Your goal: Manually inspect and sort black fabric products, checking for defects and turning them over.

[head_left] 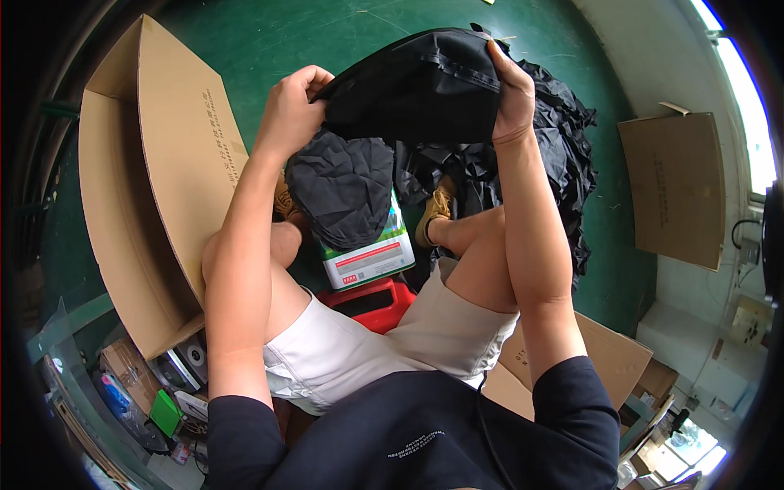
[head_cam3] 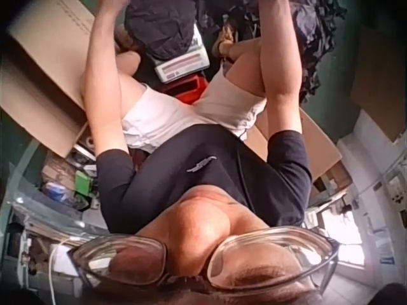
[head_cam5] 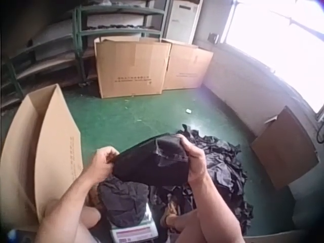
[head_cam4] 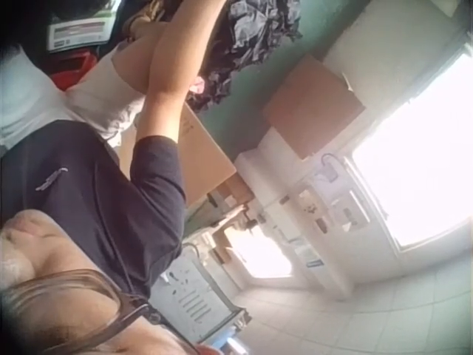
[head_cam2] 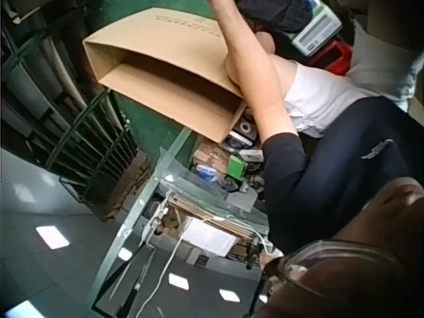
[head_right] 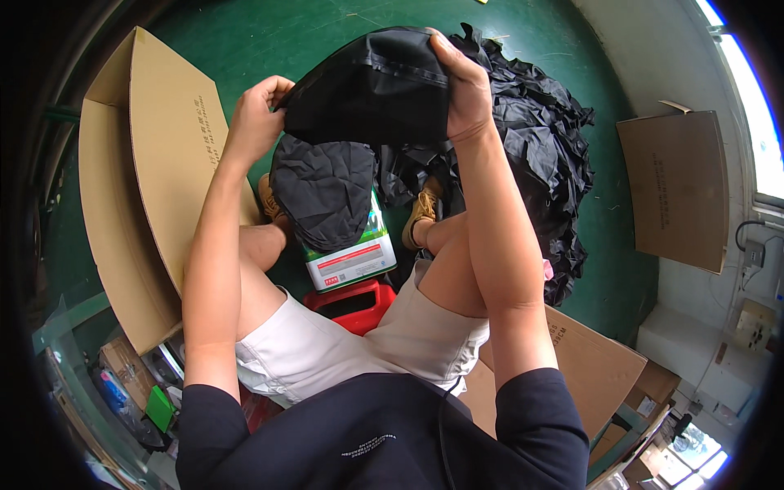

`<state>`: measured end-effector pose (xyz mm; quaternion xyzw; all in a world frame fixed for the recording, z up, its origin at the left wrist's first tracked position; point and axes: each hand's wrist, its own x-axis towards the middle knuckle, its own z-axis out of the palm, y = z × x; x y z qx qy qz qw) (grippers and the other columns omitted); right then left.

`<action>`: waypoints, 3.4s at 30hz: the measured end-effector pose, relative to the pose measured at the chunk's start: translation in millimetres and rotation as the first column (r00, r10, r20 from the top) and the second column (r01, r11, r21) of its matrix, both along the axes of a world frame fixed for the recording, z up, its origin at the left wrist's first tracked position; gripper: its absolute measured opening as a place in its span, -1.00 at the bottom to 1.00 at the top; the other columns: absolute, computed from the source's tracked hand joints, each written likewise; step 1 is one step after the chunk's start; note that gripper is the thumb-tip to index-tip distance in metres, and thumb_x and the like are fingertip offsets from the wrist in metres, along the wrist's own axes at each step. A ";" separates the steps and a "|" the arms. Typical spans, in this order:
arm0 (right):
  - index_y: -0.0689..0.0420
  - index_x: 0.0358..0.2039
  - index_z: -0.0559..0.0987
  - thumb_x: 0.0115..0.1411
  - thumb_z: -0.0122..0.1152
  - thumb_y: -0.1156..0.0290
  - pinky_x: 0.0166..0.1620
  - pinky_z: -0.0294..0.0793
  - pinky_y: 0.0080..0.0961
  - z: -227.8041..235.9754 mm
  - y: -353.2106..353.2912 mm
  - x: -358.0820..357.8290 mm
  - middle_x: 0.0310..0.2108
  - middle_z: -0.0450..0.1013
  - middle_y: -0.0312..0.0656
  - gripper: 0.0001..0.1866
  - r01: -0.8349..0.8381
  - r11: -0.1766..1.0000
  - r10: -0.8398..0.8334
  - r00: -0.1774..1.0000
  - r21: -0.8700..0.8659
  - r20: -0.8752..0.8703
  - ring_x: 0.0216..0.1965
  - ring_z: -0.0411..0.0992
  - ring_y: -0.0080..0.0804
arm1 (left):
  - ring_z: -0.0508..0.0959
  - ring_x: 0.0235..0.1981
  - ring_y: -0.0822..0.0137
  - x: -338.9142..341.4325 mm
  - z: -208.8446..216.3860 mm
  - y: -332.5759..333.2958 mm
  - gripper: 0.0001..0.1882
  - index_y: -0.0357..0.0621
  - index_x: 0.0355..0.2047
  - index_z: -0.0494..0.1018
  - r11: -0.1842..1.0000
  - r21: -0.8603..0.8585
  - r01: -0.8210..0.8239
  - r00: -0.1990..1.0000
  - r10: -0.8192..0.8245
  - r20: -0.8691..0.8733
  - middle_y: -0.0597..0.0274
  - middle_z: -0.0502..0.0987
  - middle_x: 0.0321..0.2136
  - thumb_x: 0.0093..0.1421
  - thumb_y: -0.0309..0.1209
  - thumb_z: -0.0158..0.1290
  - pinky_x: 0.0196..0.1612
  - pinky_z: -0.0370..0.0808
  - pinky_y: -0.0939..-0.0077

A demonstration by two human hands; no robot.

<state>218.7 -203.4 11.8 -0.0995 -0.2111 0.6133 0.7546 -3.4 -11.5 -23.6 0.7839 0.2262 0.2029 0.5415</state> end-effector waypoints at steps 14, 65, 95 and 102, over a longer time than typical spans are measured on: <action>0.28 0.15 0.39 0.43 -0.30 0.19 0.29 0.25 -0.08 0.6 -4.1 24.5 0.13 0.40 0.04 -0.50 0.040 0.999 -0.039 0.999 0.022 -0.020 0.19 0.36 -0.09 | 0.56 0.03 0.16 -23.8 23.6 29.0 -0.57 -0.27 0.05 0.45 0.277 -0.768 0.577 0.769 0.133 0.626 0.06 0.56 -0.01 0.44 -0.19 -0.20 0.13 0.47 0.22; 0.18 -0.21 0.61 0.24 0.26 0.44 -0.12 0.45 -0.74 9.1 11.6 -25.4 -0.28 0.55 -0.34 -0.86 0.404 0.906 -0.190 0.651 -0.124 0.735 -0.25 0.48 -0.71 | 0.48 -0.24 0.56 22.7 -2.4 -46.6 -0.64 -0.25 -0.03 0.48 0.939 -0.279 0.200 0.955 -0.123 0.271 0.35 0.55 -0.25 0.33 -0.22 0.05 -0.12 0.42 0.64; 0.15 -0.07 0.53 0.33 0.01 0.47 0.11 0.51 -0.17 1.3 -4.5 16.9 -0.17 0.57 -0.17 -0.80 0.198 0.979 -0.196 0.980 -0.043 0.030 -0.05 0.53 -0.24 | 0.61 -0.12 0.39 -24.1 29.5 5.1 -0.47 -0.33 0.09 0.37 0.441 -0.668 0.599 0.797 -0.243 0.554 0.16 0.60 -0.14 0.21 -0.28 0.19 -0.03 0.53 0.56; 0.25 -0.03 0.50 0.38 -0.04 0.38 0.16 0.46 -0.07 -19.3 -0.2 29.8 -0.02 0.51 0.00 -0.72 0.217 0.976 -0.212 0.968 0.022 -0.136 0.01 0.51 -0.16 | 0.57 -0.01 0.23 -19.2 39.7 -24.3 -0.42 -0.25 0.16 0.35 0.649 -0.572 0.501 0.786 -0.065 0.615 0.11 0.56 -0.05 0.14 -0.40 0.23 0.09 0.49 0.28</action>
